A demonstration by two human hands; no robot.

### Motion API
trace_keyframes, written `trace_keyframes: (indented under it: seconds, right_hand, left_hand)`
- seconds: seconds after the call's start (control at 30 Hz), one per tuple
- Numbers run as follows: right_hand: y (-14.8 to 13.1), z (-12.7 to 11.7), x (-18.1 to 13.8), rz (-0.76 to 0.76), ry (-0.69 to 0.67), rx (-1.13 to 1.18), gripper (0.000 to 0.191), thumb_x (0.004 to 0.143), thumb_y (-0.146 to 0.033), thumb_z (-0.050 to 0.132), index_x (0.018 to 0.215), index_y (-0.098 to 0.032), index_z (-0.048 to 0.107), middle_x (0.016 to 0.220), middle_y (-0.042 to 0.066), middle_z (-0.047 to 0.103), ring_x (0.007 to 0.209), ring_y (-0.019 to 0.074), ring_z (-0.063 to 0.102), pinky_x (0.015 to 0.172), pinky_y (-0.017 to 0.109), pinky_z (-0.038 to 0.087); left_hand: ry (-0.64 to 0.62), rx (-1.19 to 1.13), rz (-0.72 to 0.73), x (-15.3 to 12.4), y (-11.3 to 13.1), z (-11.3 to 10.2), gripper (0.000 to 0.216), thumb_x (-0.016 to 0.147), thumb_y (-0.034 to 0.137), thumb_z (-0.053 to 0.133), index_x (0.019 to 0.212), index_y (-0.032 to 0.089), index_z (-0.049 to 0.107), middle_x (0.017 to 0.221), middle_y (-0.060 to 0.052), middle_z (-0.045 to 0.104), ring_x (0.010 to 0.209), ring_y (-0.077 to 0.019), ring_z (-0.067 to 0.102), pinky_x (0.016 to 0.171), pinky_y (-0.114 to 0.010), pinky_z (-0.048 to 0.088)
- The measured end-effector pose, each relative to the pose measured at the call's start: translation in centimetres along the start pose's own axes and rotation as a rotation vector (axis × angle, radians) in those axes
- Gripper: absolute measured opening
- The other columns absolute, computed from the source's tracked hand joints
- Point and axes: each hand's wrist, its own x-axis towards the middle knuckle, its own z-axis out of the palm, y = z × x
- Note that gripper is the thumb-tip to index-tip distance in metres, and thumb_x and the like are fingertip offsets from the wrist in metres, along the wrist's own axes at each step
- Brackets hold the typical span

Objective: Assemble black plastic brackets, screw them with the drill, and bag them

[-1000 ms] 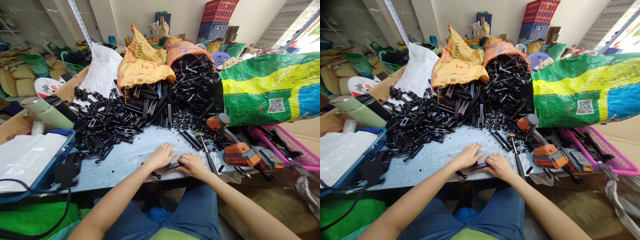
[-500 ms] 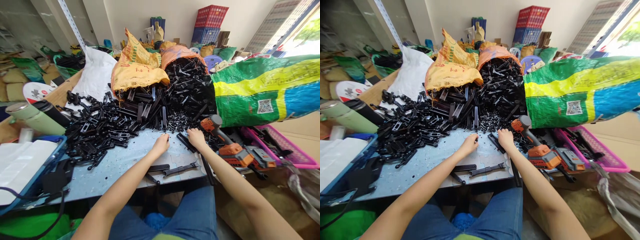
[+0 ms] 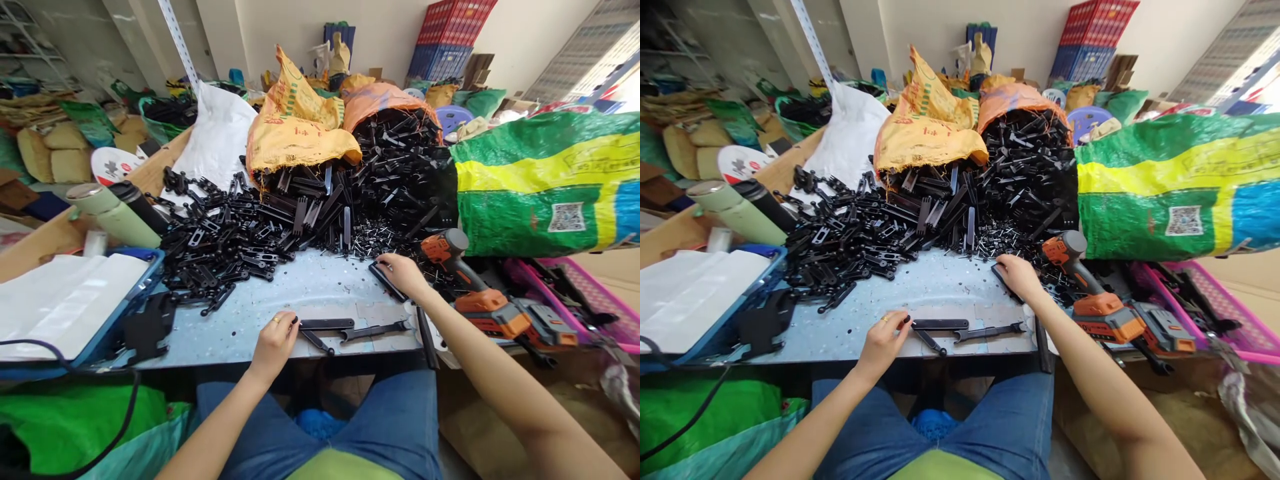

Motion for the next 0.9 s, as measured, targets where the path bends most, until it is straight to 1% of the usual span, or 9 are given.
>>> trace_keyframes:
  seconds: [0.13,0.23,0.3,0.4,0.53,0.67,0.73,0.8,0.9]
  right_hand:
    - [-4.3,0.6,-4.2,-0.171,-0.055,0.538,0.021,0.084,-0.034,0.053,0.093,-0.018,0.063,0.091,0.005,0.067,0.079,0.0154,0.061,0.072,0.025,0.047]
    - [-6.3,1.0,-6.3,-0.152,-0.186,0.674,0.019,0.080,-0.032,0.057,0.089,-0.017,0.064,0.079,0.005,0.068,0.070,0.0152,0.062,0.065,0.025,0.048]
    - [-7.0,1.0,-6.9,-0.150,-0.220,0.654,0.015,0.080,-0.029,0.059,0.086,-0.016,0.065,0.075,0.004,0.067,0.066,0.0148,0.062,0.063,0.024,0.048]
    - [-7.7,0.6,-7.0,-0.245,-0.166,0.508,0.010,0.080,-0.020,0.057,0.084,-0.016,0.065,0.080,0.005,0.067,0.071,0.0153,0.062,0.067,0.025,0.047]
    - [-8.1,1.6,-7.5,-0.308,-0.151,0.372,0.012,0.082,-0.017,0.054,0.087,-0.018,0.064,0.079,0.004,0.067,0.072,0.0173,0.063,0.067,0.027,0.047]
    - [-7.2,4.1,-9.1,-0.398,-0.035,0.437,0.022,0.090,-0.027,0.045,0.097,-0.019,0.064,0.094,0.007,0.067,0.087,0.0178,0.062,0.077,0.029,0.048]
    - [-6.3,5.1,-9.9,-0.447,0.034,0.388,0.030,0.089,-0.037,0.045,0.109,-0.020,0.060,0.106,0.010,0.064,0.098,0.0197,0.058,0.082,0.032,0.046]
    - [-5.3,5.6,-10.3,-0.413,0.076,0.247,0.041,0.085,-0.049,0.047,0.109,-0.017,0.059,0.103,0.013,0.063,0.095,0.0229,0.057,0.079,0.034,0.045]
    - [-4.3,4.6,-10.1,-0.308,0.077,0.081,0.052,0.083,-0.060,0.040,0.079,-0.014,0.062,0.075,0.012,0.061,0.072,0.0217,0.057,0.064,0.031,0.042]
  left_hand:
    - [-0.099,0.196,0.153,-0.3,0.5,0.6,0.021,0.090,0.019,0.042,0.103,0.013,0.057,0.098,-0.013,0.064,0.091,-0.0228,0.061,0.079,-0.037,0.052]
    - [-0.131,0.248,0.241,-0.7,0.4,1.2,0.023,0.090,0.015,0.040,0.104,0.011,0.058,0.098,-0.015,0.065,0.088,-0.0236,0.061,0.076,-0.038,0.052]
    - [-0.118,0.253,0.255,-0.9,0.2,1.5,0.024,0.090,0.013,0.040,0.105,0.009,0.058,0.098,-0.016,0.065,0.090,-0.0238,0.061,0.077,-0.038,0.051]
    - [-0.114,0.246,0.229,-0.9,0.3,1.3,0.025,0.090,0.015,0.040,0.106,0.010,0.058,0.100,-0.015,0.064,0.093,-0.0238,0.060,0.080,-0.038,0.050]
    - [-0.138,0.260,0.153,-0.7,1.7,1.0,0.027,0.090,0.020,0.040,0.111,0.015,0.056,0.108,-0.013,0.062,0.107,-0.0268,0.054,0.091,-0.047,0.040]
    - [-0.307,0.194,0.252,0.3,3.5,1.8,0.036,0.089,0.029,0.042,0.123,0.017,0.049,0.122,-0.014,0.054,0.120,-0.0287,0.043,0.100,-0.050,0.030]
    - [-0.418,0.167,0.293,1.3,4.0,2.7,0.044,0.088,0.035,0.044,0.127,0.015,0.044,0.123,-0.015,0.053,0.116,-0.0289,0.046,0.096,-0.046,0.034]
    - [-0.486,0.181,0.292,2.5,4.1,3.6,0.048,0.087,0.041,0.045,0.126,0.012,0.045,0.113,-0.017,0.058,0.104,-0.0288,0.053,0.085,-0.042,0.041]
    - [-0.527,0.217,0.244,4.1,4.2,3.7,0.045,0.088,0.047,0.037,0.101,0.010,0.059,0.090,-0.017,0.063,0.085,-0.0285,0.058,0.070,-0.038,0.044]
